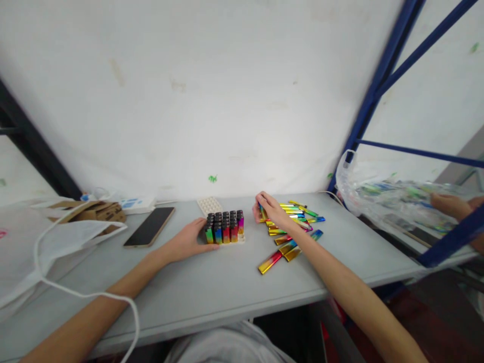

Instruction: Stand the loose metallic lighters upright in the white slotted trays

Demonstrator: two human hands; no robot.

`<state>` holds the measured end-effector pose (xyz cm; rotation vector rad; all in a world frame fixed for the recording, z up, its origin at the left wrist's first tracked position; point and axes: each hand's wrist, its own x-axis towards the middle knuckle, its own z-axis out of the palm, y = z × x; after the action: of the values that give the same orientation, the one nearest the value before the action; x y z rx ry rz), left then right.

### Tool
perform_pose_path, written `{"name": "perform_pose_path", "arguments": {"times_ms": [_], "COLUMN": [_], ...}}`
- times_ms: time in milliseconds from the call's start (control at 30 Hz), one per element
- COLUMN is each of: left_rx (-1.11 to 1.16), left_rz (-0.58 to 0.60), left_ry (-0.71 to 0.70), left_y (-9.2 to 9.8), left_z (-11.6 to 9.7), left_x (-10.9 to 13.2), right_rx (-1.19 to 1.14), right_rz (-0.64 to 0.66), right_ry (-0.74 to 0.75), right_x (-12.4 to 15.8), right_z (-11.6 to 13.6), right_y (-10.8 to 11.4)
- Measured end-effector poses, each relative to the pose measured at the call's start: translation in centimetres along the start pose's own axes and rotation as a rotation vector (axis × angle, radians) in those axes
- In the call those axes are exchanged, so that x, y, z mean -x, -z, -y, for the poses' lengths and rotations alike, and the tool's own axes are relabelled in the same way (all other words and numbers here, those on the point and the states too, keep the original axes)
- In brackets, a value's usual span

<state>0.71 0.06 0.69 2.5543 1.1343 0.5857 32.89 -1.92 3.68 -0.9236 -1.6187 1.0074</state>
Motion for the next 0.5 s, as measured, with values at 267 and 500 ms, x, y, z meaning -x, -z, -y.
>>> {"name": "perform_pose_path", "arguments": {"times_ms": [267,500], "left_rx": [0.027,0.001], "left_rz": [-0.016,-0.012], "left_ry": [-0.010,-0.030], "left_y": [0.1,0.1], "left_z": [-0.3,-0.3], "left_x": [0.1,0.0], "right_rx": [-0.123,0.010], "right_rz": [-0.179,-0.243], "right_ry": [-0.266,-0.316], "right_x": [0.8,0.9], "right_z": [-0.7,-1.7], "right_y": [-0.9,-2.3]}}
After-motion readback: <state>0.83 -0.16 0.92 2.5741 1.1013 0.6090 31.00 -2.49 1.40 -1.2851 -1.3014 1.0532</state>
